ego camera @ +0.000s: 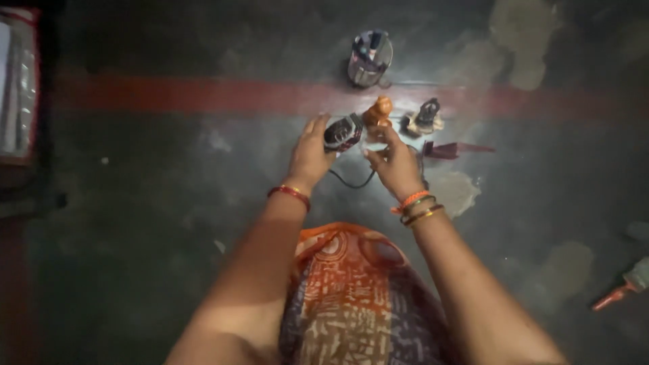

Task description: Picking up and arranging various decorative statues, awards, and items on a bedroom shelf.

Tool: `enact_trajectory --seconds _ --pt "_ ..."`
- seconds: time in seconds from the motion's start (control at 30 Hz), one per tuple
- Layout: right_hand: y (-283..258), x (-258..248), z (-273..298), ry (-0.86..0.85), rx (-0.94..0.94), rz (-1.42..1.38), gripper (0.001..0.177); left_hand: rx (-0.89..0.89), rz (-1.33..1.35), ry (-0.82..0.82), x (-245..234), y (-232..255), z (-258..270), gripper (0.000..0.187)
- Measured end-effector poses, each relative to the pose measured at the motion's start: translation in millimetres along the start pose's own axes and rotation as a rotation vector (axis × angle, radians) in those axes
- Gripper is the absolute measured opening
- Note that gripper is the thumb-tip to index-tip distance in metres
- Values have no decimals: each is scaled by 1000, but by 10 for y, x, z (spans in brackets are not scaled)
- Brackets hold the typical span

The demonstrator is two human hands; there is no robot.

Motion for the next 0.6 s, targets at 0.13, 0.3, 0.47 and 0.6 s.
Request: enact_trajectory --seconds 0.13,0.3,0.47,0.6 --pt "373 276 -214 94 -243 20 74 -61 12 -11 92 4 30 75" --pt "394 429 -166 37 -266 -115 74 -64 47 106 260 -141 95 77" --pt "1419 682 -155 158 -125 239 47 -133 21 64 243 -111 138 97" --pt "1524 735 10 161 -343 801 55 -123 -60 71 363 -332 110 73"
Point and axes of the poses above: each hand's wrist, its own z-axis away from the middle knuckle, its own x-axis out of the palm, y = z × x, the point moved 3 cm from there along -z, towards the middle knuckle, and after that the axes turned 3 degrees about z, right-handed, at the moved point
